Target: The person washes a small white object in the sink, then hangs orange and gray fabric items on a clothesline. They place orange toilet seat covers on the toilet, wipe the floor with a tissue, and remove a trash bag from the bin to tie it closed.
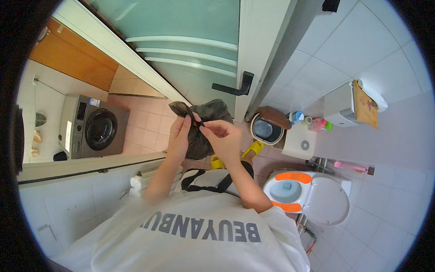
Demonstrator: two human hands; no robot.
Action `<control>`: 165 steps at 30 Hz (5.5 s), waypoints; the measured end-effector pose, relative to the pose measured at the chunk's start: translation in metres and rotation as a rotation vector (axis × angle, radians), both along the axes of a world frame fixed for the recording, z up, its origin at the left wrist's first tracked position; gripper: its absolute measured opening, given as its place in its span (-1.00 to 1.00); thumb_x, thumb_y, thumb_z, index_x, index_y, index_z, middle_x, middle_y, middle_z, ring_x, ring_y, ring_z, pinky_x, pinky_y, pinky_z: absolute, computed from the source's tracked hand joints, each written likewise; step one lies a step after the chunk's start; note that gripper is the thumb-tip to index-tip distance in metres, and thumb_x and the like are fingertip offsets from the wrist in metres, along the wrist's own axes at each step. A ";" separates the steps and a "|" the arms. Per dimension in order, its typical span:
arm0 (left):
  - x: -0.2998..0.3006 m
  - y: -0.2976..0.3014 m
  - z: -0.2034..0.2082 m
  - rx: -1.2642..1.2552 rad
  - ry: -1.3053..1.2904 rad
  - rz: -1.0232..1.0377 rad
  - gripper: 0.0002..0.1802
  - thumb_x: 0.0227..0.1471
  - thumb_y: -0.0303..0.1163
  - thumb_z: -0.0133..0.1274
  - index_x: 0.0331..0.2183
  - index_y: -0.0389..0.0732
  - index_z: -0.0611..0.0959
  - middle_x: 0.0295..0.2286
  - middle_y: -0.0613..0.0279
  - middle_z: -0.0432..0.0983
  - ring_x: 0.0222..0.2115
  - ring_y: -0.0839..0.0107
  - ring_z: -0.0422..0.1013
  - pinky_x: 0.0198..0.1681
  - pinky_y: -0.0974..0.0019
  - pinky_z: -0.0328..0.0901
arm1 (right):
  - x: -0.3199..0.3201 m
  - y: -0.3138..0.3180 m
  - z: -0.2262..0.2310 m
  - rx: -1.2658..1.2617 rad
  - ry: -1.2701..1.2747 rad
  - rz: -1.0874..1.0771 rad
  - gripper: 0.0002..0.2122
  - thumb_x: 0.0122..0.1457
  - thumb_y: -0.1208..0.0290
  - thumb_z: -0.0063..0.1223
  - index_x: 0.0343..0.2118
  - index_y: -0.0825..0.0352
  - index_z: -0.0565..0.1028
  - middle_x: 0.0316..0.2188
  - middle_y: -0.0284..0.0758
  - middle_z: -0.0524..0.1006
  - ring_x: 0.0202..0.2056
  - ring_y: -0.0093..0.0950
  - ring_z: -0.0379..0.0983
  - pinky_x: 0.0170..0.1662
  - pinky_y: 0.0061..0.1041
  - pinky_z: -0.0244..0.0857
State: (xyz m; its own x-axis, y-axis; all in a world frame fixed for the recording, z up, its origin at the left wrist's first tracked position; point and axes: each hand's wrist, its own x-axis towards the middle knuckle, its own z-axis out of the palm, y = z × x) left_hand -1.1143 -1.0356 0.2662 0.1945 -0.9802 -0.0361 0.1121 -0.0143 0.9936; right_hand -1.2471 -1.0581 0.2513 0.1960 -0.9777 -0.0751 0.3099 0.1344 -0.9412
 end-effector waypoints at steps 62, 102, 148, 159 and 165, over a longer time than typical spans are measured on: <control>0.024 0.003 0.007 -0.065 -0.679 -0.246 -0.86 0.04 -0.49 -0.10 -0.48 -0.38 0.40 -0.55 -0.09 0.31 -0.48 -0.06 0.28 -0.42 0.16 0.19 | 0.001 -0.042 0.020 -0.948 0.632 0.119 -0.74 -0.06 0.39 0.15 -0.23 0.20 0.54 -0.35 -0.38 0.54 -0.36 -0.40 0.46 -0.27 -0.46 0.30; 0.059 0.011 0.009 -0.558 -1.135 0.116 -0.72 -0.37 -0.54 0.13 -0.41 -0.19 0.63 -0.45 0.32 0.56 -0.46 0.39 0.47 -0.38 0.34 0.33 | 0.022 -0.019 -0.022 -0.004 0.077 0.261 -0.87 0.02 0.50 0.15 -0.41 0.47 0.50 -0.50 -0.43 0.42 -0.62 -0.72 0.25 -0.57 -0.72 0.12; 0.267 0.142 -0.599 1.017 -0.412 0.739 -0.74 -0.15 -0.31 0.14 -0.42 -0.31 0.63 -0.45 -0.01 0.53 -0.40 0.06 0.45 -0.31 0.15 0.32 | -0.063 0.056 -0.258 -0.021 1.304 0.777 -0.84 0.14 0.46 -0.04 -0.26 0.37 0.50 -0.38 -0.17 0.53 -0.40 -0.31 0.49 -0.31 -0.46 0.37; 0.323 0.131 -0.676 1.015 0.273 1.336 -0.73 0.11 -0.48 -0.11 -0.15 -0.39 0.49 -0.40 0.11 0.54 -0.55 0.36 0.49 -0.61 0.44 0.29 | -0.099 0.069 -0.327 0.276 1.398 0.783 -0.85 0.15 0.53 -0.06 -0.24 0.41 0.49 -0.38 -0.19 0.55 -0.35 -0.42 0.52 -0.29 -0.51 0.39; 0.308 0.131 -0.656 1.078 0.364 1.278 -0.77 0.08 -0.39 -0.16 -0.36 -0.36 0.51 -0.52 0.08 0.51 -0.63 0.36 0.44 -0.66 0.39 0.26 | -0.116 0.072 -0.340 0.246 1.344 0.763 -0.85 0.15 0.54 -0.06 -0.25 0.41 0.49 -0.38 -0.20 0.55 -0.35 -0.44 0.51 -0.28 -0.53 0.39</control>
State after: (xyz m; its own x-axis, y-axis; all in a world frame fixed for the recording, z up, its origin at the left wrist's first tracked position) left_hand -0.8063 -0.9045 -0.3897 0.6089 0.2764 -0.7435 0.7858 -0.3387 0.5176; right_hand -1.3627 -0.9858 -0.0885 0.2816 -0.6204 -0.7320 -0.9179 0.0481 -0.3939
